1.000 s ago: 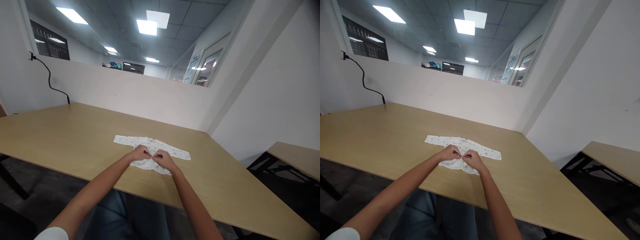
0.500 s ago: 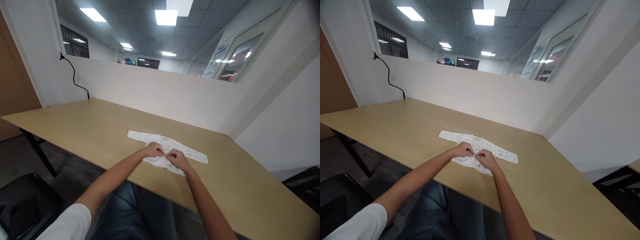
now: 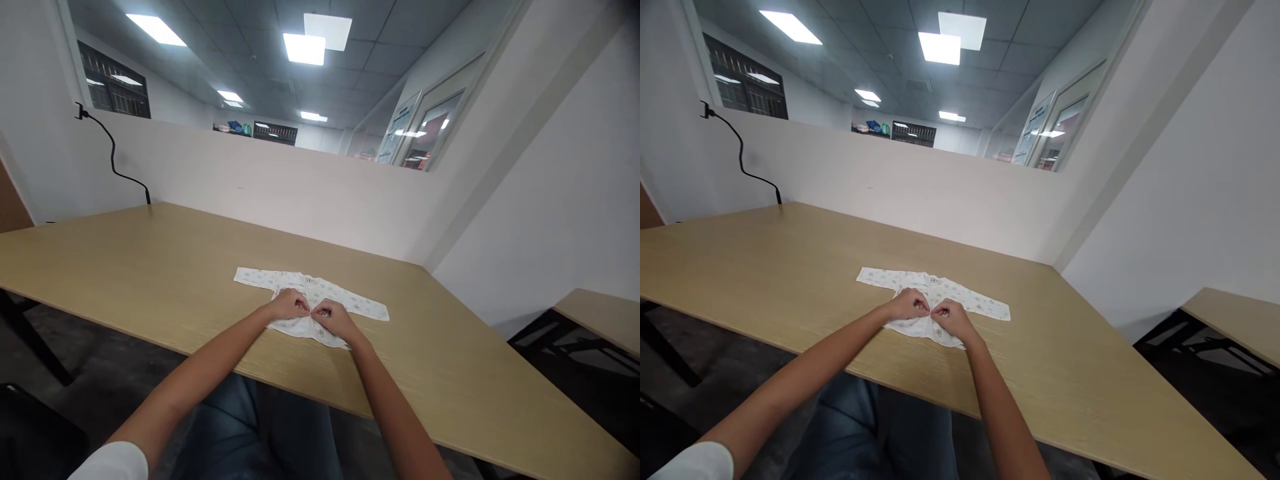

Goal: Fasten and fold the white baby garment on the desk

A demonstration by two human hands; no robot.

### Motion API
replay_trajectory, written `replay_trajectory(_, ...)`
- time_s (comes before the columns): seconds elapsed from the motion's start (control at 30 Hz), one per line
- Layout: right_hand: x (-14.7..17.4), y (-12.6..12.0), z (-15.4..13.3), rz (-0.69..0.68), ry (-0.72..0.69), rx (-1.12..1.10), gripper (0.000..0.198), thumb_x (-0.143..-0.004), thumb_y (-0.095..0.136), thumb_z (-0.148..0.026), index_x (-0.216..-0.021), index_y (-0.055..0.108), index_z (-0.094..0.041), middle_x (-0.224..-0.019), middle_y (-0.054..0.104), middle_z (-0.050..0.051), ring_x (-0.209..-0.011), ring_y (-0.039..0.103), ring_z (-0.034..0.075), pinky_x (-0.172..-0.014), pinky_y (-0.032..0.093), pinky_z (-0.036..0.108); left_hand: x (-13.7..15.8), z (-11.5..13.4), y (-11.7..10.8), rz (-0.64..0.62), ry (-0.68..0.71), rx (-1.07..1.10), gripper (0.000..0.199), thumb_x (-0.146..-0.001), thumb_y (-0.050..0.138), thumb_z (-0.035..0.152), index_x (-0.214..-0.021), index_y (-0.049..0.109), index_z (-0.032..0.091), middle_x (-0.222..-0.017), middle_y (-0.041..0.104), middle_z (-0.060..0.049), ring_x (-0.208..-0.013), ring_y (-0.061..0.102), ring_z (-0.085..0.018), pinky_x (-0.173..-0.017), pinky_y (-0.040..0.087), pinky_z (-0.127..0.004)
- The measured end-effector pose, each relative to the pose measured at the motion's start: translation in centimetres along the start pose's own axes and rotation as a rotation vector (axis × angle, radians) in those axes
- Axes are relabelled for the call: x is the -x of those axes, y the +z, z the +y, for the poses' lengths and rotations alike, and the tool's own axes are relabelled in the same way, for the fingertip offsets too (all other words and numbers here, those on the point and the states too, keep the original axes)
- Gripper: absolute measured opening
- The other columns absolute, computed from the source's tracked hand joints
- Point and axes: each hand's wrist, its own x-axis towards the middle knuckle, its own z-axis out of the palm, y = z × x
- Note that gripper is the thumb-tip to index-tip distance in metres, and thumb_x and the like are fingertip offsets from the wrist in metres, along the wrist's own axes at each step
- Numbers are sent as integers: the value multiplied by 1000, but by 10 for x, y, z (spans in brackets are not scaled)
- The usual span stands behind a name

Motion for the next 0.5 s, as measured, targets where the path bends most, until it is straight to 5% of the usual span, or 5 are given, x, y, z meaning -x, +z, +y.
replay_trajectory(0.5, 0, 2, 1, 46, -68, 12, 11, -75, 67, -24, -79, 75, -17, -78, 67, 4, -74, 60, 17, -70, 47, 28, 1, 6, 1, -2, -36, -14, 16, -77, 73, 23, -89, 82, 18, -81, 75, -3, -77, 64, -15, -66, 42, -21)
